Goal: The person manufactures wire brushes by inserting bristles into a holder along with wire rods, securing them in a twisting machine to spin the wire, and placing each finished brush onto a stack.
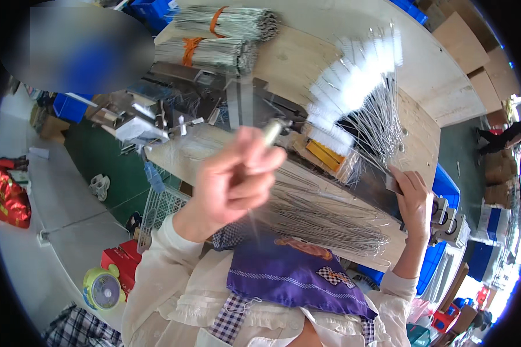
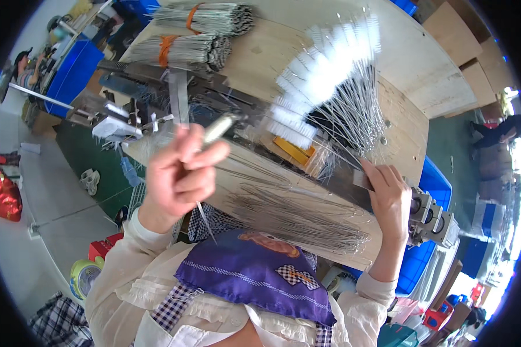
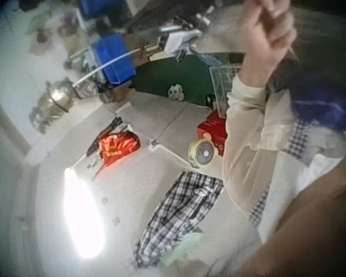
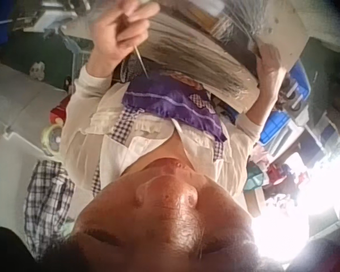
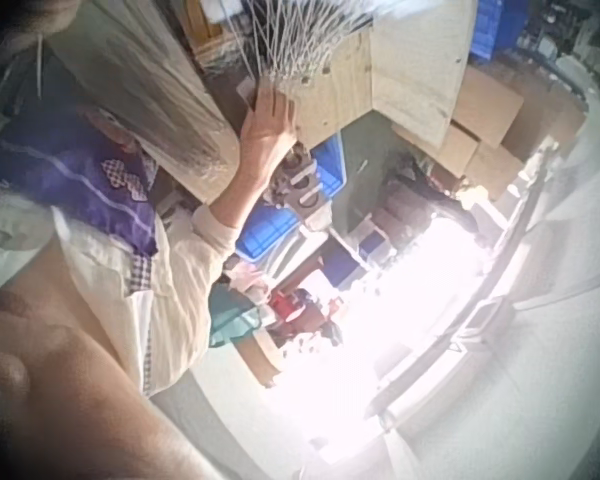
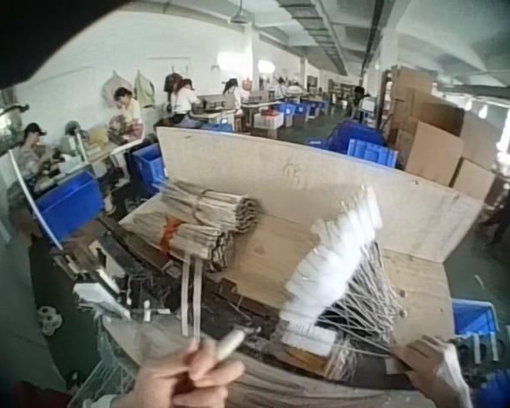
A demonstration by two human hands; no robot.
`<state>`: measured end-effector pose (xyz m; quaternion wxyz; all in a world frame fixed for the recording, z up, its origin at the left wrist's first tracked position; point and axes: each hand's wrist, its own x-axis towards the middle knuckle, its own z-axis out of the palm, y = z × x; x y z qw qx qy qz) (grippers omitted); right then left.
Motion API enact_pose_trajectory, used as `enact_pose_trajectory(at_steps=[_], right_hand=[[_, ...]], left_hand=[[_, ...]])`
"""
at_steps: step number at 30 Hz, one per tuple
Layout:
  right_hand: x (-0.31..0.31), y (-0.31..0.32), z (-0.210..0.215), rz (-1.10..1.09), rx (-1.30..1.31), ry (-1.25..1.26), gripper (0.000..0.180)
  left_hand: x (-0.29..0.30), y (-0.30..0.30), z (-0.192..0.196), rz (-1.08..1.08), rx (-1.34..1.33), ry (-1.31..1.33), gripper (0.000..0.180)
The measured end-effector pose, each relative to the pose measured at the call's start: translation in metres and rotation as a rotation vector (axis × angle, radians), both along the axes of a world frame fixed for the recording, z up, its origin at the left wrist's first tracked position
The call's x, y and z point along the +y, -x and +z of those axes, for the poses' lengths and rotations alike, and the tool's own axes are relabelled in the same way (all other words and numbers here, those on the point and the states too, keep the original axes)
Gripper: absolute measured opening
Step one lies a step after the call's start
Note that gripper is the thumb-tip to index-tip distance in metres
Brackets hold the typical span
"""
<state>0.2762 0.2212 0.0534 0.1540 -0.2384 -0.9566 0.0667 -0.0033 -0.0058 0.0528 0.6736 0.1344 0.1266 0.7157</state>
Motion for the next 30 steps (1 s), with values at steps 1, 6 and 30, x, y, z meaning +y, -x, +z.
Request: enact_pose_trajectory(at_steps=[1, 6, 30], right_hand=[[0.002, -0.002, -0.002, 0.035, -0.012, -0.042, 0.043], [-0.008, -0.002, -0.012, 0.081, 0.107, -0.013, 0.031], [0.016, 0.064, -0.024, 0.436, 0.341, -0.101, 0.018]], left_hand=[[-0.002, 0.009, -0.004, 0.143, -0.12, -0.009, 0.03], [-0.07, 0.035, -0.045, 0.607, 0.252, 0.038, 0.027], [0.113, -0.032, -0.027, 0.571, 2.293, -0.212, 0.006]])
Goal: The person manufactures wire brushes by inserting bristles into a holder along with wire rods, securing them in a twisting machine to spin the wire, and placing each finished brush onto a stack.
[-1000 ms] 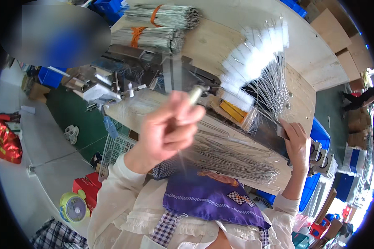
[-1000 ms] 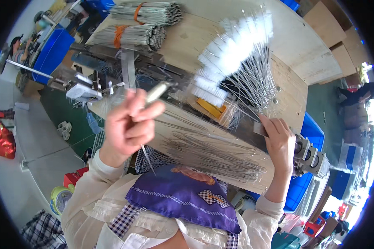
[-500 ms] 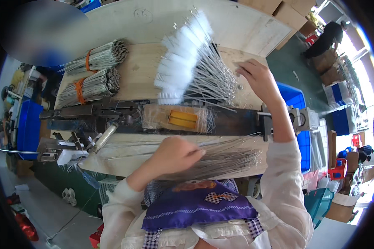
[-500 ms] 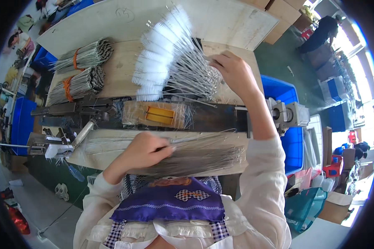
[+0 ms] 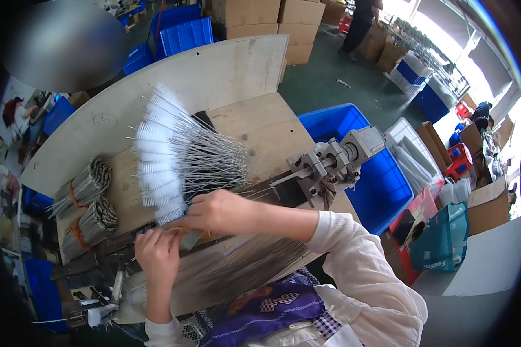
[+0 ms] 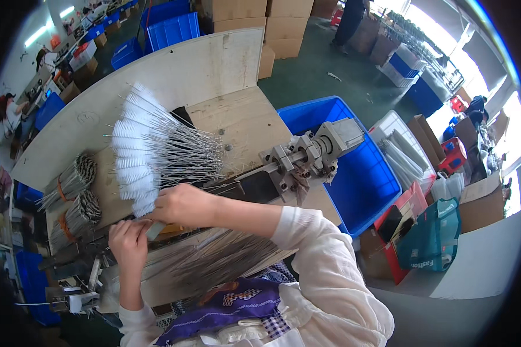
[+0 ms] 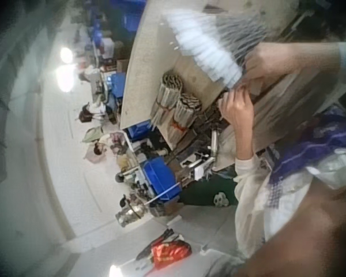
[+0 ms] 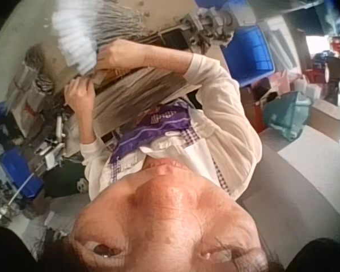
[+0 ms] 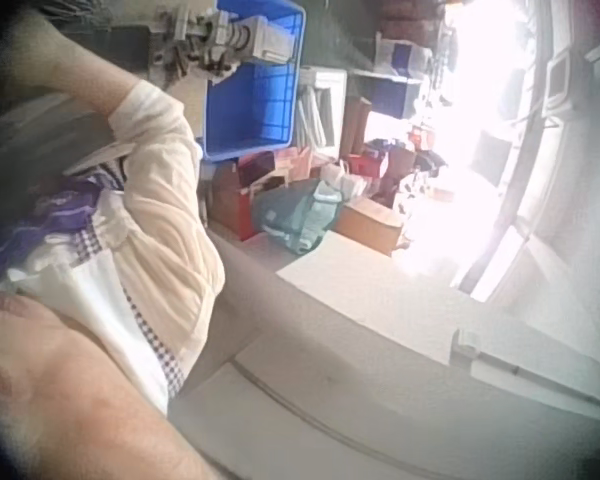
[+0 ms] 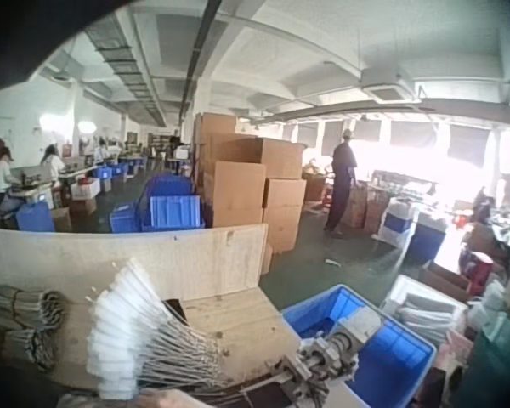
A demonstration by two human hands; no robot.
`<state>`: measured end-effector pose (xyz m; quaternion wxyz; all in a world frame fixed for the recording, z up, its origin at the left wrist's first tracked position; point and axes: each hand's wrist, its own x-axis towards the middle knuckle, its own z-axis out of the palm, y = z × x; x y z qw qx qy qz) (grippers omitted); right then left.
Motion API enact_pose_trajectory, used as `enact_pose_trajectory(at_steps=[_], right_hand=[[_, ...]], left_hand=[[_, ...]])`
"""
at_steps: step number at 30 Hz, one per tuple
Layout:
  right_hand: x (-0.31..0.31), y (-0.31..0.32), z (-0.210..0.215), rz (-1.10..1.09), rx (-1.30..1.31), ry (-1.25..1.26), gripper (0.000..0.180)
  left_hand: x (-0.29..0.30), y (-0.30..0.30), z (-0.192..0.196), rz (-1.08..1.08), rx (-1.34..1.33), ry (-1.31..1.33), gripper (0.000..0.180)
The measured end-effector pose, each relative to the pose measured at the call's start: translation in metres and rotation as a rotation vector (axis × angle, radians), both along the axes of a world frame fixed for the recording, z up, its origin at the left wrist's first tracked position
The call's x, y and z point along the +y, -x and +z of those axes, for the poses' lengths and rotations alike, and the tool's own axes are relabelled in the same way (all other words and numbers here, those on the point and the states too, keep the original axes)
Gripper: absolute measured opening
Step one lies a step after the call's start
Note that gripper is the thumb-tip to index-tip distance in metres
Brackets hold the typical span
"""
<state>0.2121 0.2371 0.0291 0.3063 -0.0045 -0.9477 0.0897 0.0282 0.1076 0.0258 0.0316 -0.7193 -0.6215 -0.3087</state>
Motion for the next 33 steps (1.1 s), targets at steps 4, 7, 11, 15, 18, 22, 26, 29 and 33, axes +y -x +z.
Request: enact_pose_trajectory(at_steps=[4, 7, 11, 15, 18, 22, 26, 29, 33], right_hand=[[-0.015, 0.036, 0.003, 0.073, 0.077, 0.084, 0.022], [-0.021, 0.081, -0.005, 0.088, 0.051, 0.223, 0.021], [-0.004, 0.115, -0.022, 0.037, -0.113, 0.494, 0.021], [-0.025, 0.116, -0.012, 0.169, -0.083, 0.605, 0.019], [-0.024, 0.114, -0.009, 0.13, -0.123, 0.638, 0.019], [-0.02, 0.11, -0.011, 0.035, -0.123, 0.616, 0.019], [-0.015, 0.117, -0.017, 0.019, -0.324, 0.599, 0.023], [-0.023, 0.138, -0.034, 0.083, -0.16, 0.559, 0.018], [-0.018, 0.118, -0.031, 0.03, -0.124, 0.494, 0.015]], left_hand=[[-0.03, 0.005, 0.014, 0.16, 0.32, -0.246, 0.016], [-0.073, 0.011, -0.038, 0.338, -0.24, -0.426, 0.02], [-0.087, 0.016, -0.068, 0.321, -1.94, 0.101, 0.048], [-0.102, 0.067, -0.044, -0.406, -2.576, 0.041, 0.048], [-0.092, 0.068, -0.008, -0.534, -2.571, 0.123, 0.049], [-0.086, 0.065, -0.003, -0.816, -2.667, 0.128, 0.053], [-0.083, 0.055, 0.002, -0.651, -2.61, 0.103, 0.065], [-0.078, 0.016, -0.045, 0.351, -1.442, 0.199, 0.028], [-0.075, 0.026, -0.075, 0.309, -1.233, 0.17, 0.014]])
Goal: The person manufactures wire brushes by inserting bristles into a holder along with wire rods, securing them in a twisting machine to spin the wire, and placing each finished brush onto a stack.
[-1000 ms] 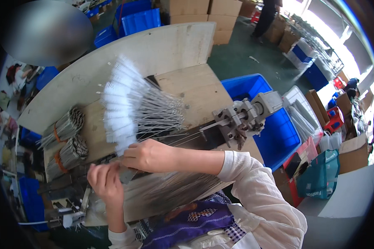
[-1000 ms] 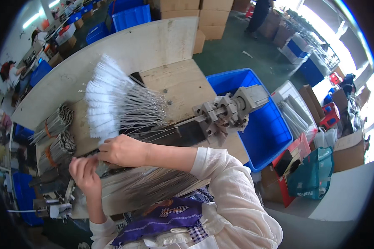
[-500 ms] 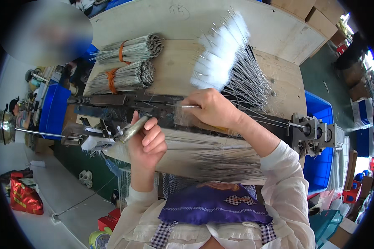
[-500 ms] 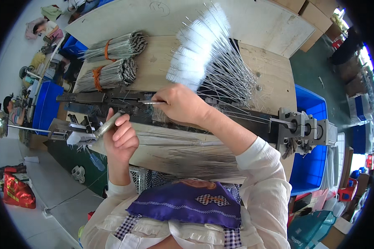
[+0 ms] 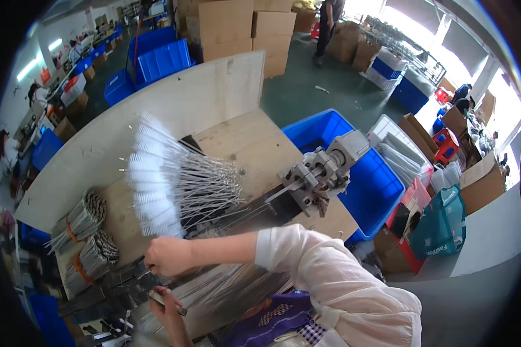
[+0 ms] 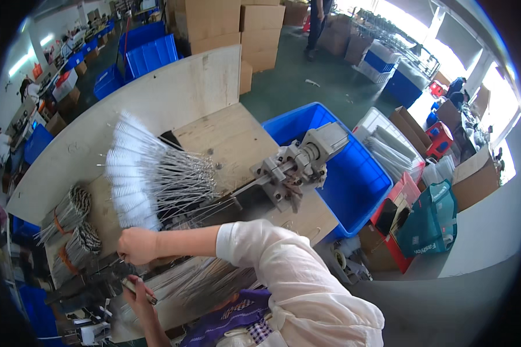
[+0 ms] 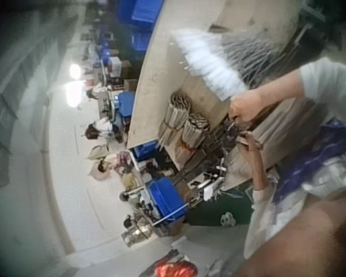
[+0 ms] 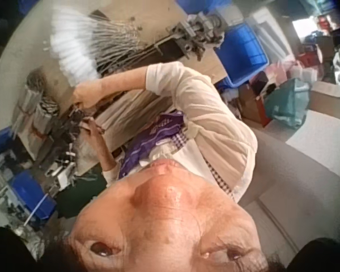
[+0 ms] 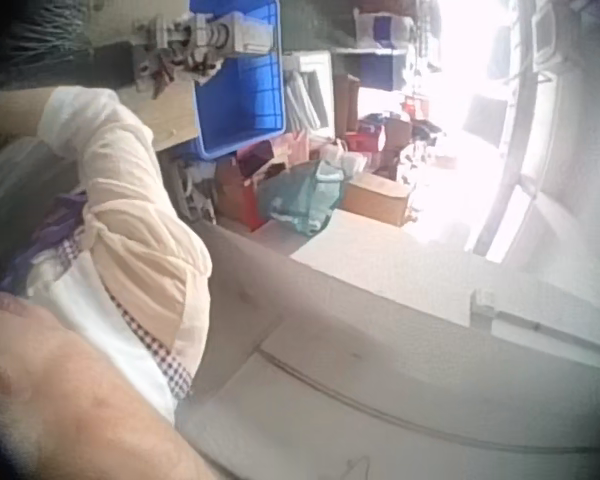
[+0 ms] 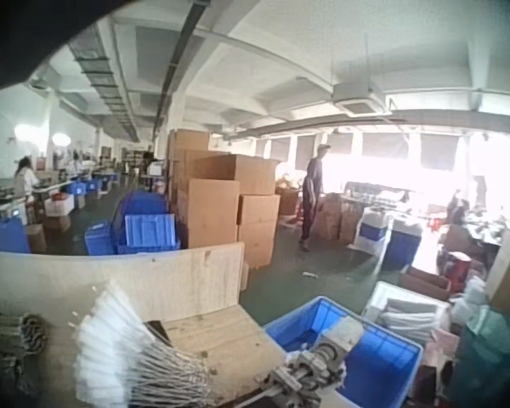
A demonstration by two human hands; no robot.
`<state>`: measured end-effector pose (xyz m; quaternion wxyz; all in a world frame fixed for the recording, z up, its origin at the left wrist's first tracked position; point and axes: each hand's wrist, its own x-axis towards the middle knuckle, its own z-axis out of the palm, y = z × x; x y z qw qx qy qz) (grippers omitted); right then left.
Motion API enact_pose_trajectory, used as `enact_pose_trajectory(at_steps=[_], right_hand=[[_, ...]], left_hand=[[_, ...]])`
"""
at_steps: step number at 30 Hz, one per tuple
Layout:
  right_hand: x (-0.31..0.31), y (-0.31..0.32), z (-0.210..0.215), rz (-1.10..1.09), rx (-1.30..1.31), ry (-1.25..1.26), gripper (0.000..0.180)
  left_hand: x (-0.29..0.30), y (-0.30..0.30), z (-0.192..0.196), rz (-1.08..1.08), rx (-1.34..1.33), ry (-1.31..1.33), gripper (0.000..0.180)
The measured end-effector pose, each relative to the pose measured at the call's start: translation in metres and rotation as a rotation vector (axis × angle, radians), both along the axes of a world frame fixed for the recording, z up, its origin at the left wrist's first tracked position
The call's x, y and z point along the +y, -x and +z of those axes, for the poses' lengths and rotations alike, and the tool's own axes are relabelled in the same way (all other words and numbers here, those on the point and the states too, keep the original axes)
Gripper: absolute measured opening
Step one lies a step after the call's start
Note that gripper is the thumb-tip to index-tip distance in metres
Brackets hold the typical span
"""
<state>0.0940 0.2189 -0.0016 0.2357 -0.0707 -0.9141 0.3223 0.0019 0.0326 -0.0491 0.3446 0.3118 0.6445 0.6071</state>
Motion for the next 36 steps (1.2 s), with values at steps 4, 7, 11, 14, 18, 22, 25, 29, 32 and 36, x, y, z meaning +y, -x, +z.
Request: enact_pose_trajectory(at_steps=[4, 7, 11, 14, 18, 22, 25, 29, 32, 36], right_hand=[[-0.038, -0.051, 0.017, -0.092, 0.133, -0.446, 0.017], [-0.066, -0.101, -0.019, 0.028, -0.008, -0.211, 0.017], [-0.021, -0.089, -0.043, -0.459, -0.199, -0.437, 0.023], [0.005, -0.08, -0.066, -0.367, -0.188, -0.329, 0.026], [-0.019, -0.095, -0.055, -0.323, -0.243, -0.393, 0.026], [-0.041, -0.11, 0.015, -0.223, -0.07, -0.445, 0.025], [-0.017, -0.09, 0.037, -0.367, 0.019, -0.463, 0.019], [0.005, -0.088, 0.031, -0.369, -0.141, -0.444, 0.022], [0.01, -0.128, 0.039, -0.409, -0.158, -0.412, 0.023], [0.019, -0.182, 0.05, -0.578, -0.302, -0.295, 0.018]], left_hand=[[-0.05, 0.05, -0.041, 0.3, -0.276, 0.166, 0.027], [-0.074, 0.061, -0.016, 0.581, -0.237, 0.11, 0.04], [-0.093, 0.104, -0.012, 0.766, -0.351, 0.14, 0.036], [-0.083, 0.11, -0.018, 0.764, -0.293, 0.198, 0.037], [-0.087, 0.131, -0.042, 0.754, -0.225, 0.216, 0.038], [-0.071, 0.105, -0.023, 0.754, -0.314, 0.193, 0.034], [-0.072, 0.091, -0.004, 0.761, -0.354, 0.21, 0.039], [-0.067, 0.084, 0.001, 0.812, -0.409, 0.102, 0.033], [-0.075, 0.075, 0.006, 0.791, -0.466, 0.061, 0.036], [-0.089, 0.05, 0.002, 0.819, -0.228, 0.014, 0.032]])
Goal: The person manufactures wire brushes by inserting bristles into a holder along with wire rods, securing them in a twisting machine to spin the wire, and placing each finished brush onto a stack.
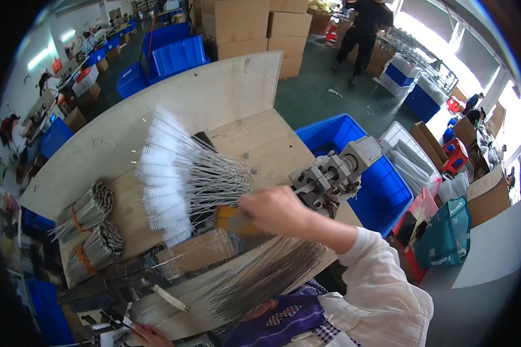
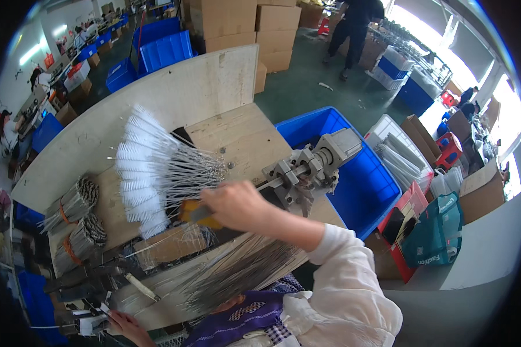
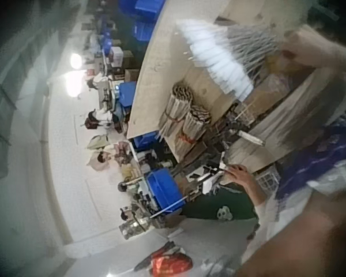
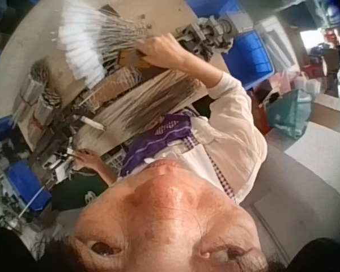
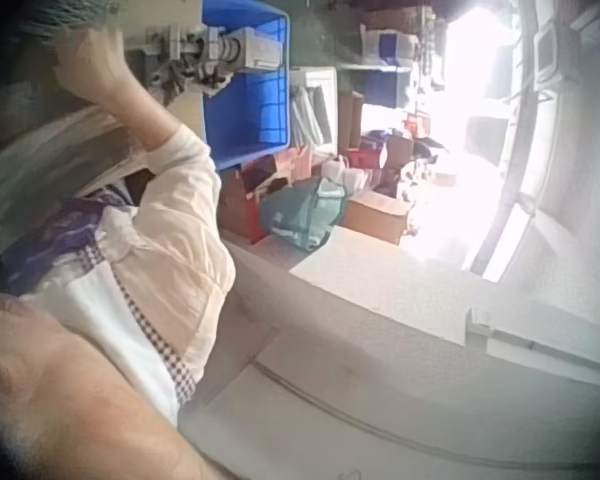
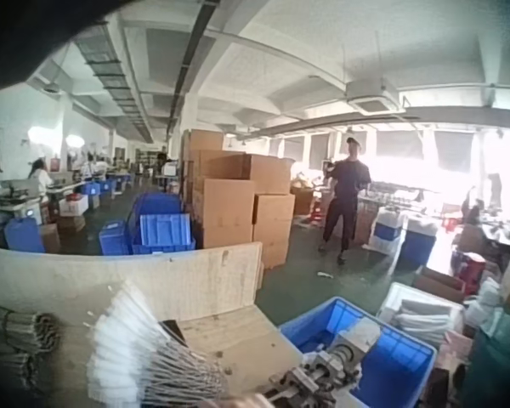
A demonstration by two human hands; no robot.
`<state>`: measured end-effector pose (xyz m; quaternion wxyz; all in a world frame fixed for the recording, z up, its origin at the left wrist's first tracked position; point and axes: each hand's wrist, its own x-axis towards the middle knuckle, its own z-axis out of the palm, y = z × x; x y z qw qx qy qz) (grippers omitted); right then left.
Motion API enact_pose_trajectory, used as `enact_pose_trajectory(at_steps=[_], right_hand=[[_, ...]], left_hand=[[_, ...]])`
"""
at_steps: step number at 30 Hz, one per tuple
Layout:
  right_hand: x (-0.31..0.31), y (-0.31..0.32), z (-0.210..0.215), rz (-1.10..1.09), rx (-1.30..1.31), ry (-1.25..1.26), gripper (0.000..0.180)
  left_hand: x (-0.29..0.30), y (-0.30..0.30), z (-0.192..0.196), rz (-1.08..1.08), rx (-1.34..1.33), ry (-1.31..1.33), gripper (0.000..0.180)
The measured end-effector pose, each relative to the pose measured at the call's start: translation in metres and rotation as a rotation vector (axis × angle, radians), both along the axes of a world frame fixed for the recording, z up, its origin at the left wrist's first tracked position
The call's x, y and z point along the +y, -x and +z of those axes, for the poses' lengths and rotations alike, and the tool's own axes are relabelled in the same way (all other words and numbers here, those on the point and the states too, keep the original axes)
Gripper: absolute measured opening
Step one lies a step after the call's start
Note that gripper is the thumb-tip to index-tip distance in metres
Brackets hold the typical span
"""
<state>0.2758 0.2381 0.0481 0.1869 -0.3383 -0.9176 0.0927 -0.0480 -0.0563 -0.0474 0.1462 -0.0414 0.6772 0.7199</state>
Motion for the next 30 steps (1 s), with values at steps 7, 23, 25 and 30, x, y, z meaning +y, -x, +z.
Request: enact_pose_trajectory(at_steps=[7, 23, 25, 30], right_hand=[[0.041, 0.024, 0.005, 0.08, 0.023, 0.774, 0.029], [0.026, 0.091, -0.021, 0.205, 0.122, 0.213, 0.021], [0.016, 0.119, -0.035, 0.425, -0.006, 0.083, 0.026], [-0.011, 0.126, -0.013, 0.594, 0.042, 0.225, 0.028]], left_hand=[[0.138, -0.114, 0.065, -1.386, -0.223, -0.483, 0.032], [0.148, -0.111, 0.029, -0.789, -0.3, -0.349, 0.028], [0.144, -0.109, 0.028, -0.774, -0.279, -0.352, 0.029], [0.137, -0.106, 0.027, -0.801, -0.31, -0.339, 0.031]])
